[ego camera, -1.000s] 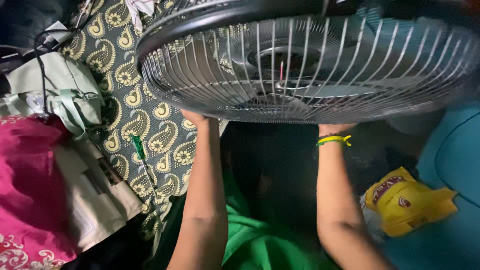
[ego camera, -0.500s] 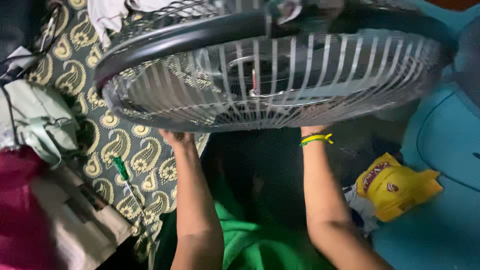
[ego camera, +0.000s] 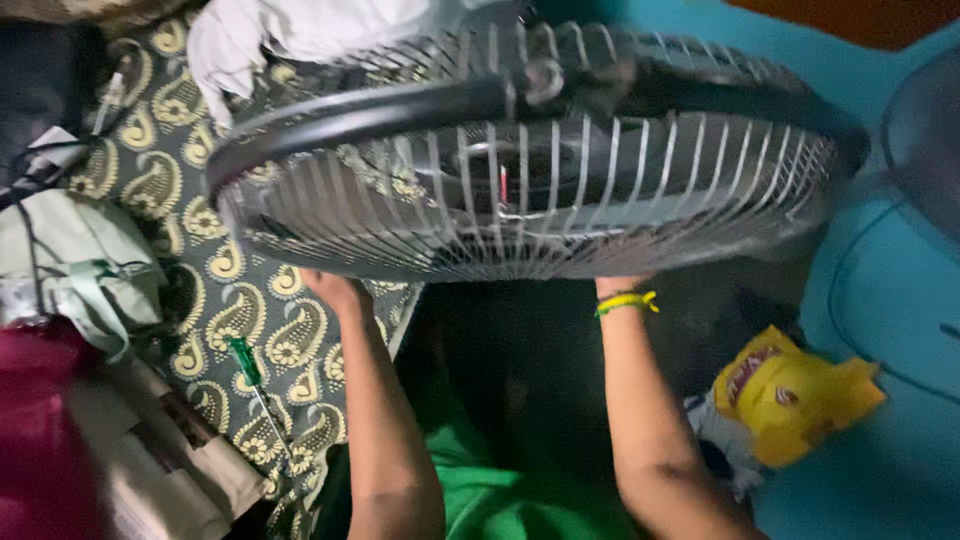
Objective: The person holds a table fan and uses a screwdriver to tighten a screw on the fan's front grille. The person rotates the fan to access the screw and continues tightening it.
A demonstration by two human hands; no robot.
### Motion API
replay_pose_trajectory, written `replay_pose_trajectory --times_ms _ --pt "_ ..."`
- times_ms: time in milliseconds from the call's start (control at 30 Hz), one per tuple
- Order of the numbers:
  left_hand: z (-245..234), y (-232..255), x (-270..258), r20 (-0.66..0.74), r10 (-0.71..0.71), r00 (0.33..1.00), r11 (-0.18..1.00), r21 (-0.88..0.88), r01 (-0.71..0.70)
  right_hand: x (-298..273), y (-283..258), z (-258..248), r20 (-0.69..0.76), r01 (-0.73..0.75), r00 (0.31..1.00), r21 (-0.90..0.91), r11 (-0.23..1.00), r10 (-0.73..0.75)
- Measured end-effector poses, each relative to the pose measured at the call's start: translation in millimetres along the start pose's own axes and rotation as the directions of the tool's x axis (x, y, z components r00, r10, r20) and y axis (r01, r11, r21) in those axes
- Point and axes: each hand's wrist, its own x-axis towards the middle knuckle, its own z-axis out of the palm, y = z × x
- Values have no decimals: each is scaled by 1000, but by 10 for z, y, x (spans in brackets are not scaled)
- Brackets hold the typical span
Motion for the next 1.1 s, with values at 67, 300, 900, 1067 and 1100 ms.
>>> replay_pose_trajectory --times_ms 67,300,900,1067,1100 --pt "-114 48 43 175 205 963 946 218 -241 -14 -33 100 -122 52 991 -81 995 -62" --pt "-218 734 215 588 126 799 701 516 -491 -60 -39 422 182 210 972 -412 886 -146" --pt "-65 1317 599 809 -209 550 628 542 -559 -228 -106 840 90 2 996 -199 980 17" --pt "234 2031 435 632 -435 642 663 707 -246 -169 -137 932 73 -20 997 -182 983 33" --pt "317 2230 372 618 -410 671 672 702 -236 -146 -120 972 77 -28 996 -183 983 42"
